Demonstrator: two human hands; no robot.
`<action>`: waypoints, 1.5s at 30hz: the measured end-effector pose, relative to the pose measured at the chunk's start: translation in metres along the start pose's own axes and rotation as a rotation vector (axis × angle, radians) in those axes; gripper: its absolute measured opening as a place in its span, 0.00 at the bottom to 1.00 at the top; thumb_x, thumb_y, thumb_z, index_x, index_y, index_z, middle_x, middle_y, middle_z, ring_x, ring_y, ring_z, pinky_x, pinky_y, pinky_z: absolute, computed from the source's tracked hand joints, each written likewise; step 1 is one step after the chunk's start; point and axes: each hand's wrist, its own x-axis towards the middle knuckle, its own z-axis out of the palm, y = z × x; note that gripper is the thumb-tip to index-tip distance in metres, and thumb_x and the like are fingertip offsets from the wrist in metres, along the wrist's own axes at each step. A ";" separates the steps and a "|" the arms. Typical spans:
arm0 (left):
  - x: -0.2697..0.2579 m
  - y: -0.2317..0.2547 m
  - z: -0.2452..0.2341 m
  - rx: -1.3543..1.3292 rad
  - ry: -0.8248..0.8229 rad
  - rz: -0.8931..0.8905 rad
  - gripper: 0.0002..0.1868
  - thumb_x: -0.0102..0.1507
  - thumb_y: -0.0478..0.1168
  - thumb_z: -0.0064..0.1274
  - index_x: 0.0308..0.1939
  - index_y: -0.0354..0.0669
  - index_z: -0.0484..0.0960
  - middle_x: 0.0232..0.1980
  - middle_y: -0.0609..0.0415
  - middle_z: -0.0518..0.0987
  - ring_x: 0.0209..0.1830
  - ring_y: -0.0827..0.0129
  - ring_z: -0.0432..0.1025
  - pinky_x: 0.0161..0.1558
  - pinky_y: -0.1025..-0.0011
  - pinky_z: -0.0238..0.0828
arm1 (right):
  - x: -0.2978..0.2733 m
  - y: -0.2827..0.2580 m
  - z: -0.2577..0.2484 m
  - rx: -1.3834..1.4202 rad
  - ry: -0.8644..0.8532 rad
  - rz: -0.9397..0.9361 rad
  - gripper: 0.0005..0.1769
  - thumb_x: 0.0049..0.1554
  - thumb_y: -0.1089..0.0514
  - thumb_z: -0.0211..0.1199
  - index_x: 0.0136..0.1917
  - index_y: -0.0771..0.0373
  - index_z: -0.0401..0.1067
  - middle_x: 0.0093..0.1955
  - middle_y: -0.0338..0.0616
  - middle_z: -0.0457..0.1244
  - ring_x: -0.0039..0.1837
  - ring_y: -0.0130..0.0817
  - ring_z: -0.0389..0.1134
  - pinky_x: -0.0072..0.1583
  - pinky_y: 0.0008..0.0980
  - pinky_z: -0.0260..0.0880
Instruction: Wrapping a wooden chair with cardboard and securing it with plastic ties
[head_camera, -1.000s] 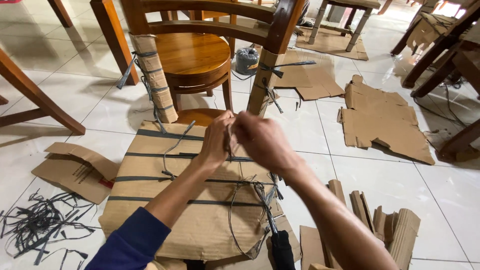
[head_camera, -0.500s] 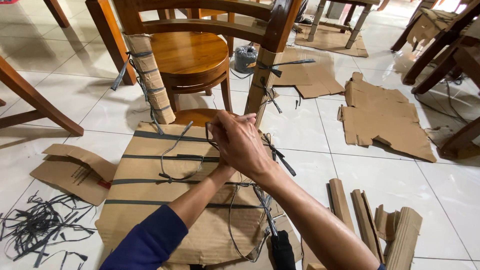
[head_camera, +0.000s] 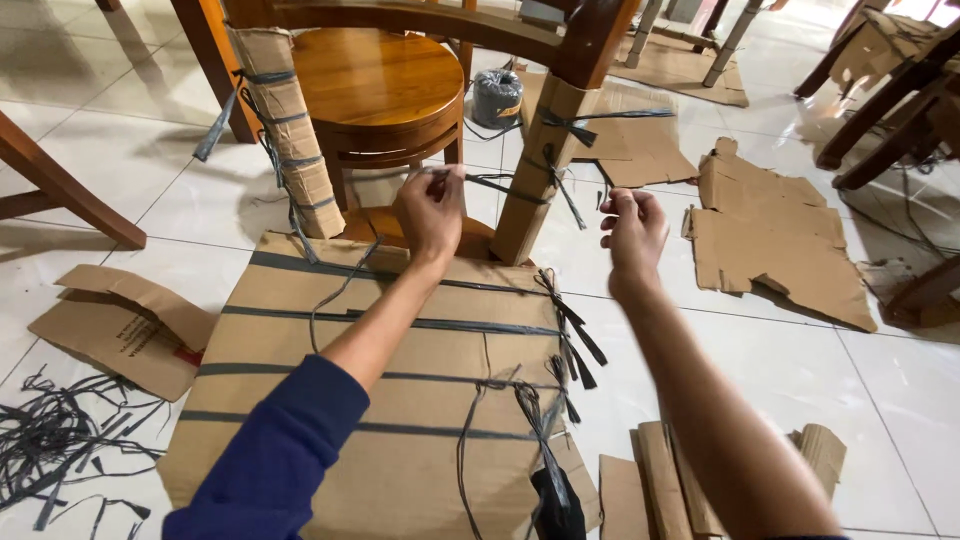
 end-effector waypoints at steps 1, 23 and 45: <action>0.002 0.018 -0.008 0.003 0.003 0.001 0.08 0.58 0.52 0.68 0.30 0.57 0.88 0.26 0.65 0.81 0.28 0.76 0.80 0.31 0.80 0.76 | 0.010 0.001 0.001 0.002 -0.003 0.001 0.08 0.62 0.55 0.58 0.48 0.61 0.72 0.38 0.42 0.67 0.35 0.25 0.64 0.31 0.18 0.60; -0.005 0.092 -0.039 -0.159 -0.375 0.221 0.10 0.59 0.44 0.63 0.29 0.42 0.86 0.24 0.57 0.85 0.17 0.80 0.71 0.18 0.83 0.66 | 0.010 -0.047 0.060 -0.076 -0.905 0.157 0.21 0.51 0.42 0.69 0.52 0.56 0.78 0.46 0.37 0.71 0.47 0.24 0.70 0.51 0.27 0.71; 0.010 0.099 -0.053 0.126 -0.511 0.457 0.05 0.56 0.26 0.63 0.31 0.38 0.90 0.31 0.50 0.88 0.21 0.73 0.77 0.24 0.85 0.80 | 0.015 -0.030 0.063 0.247 -0.777 0.197 0.04 0.58 0.57 0.64 0.43 0.59 0.74 0.51 0.45 0.72 0.48 0.28 0.72 0.52 0.25 0.77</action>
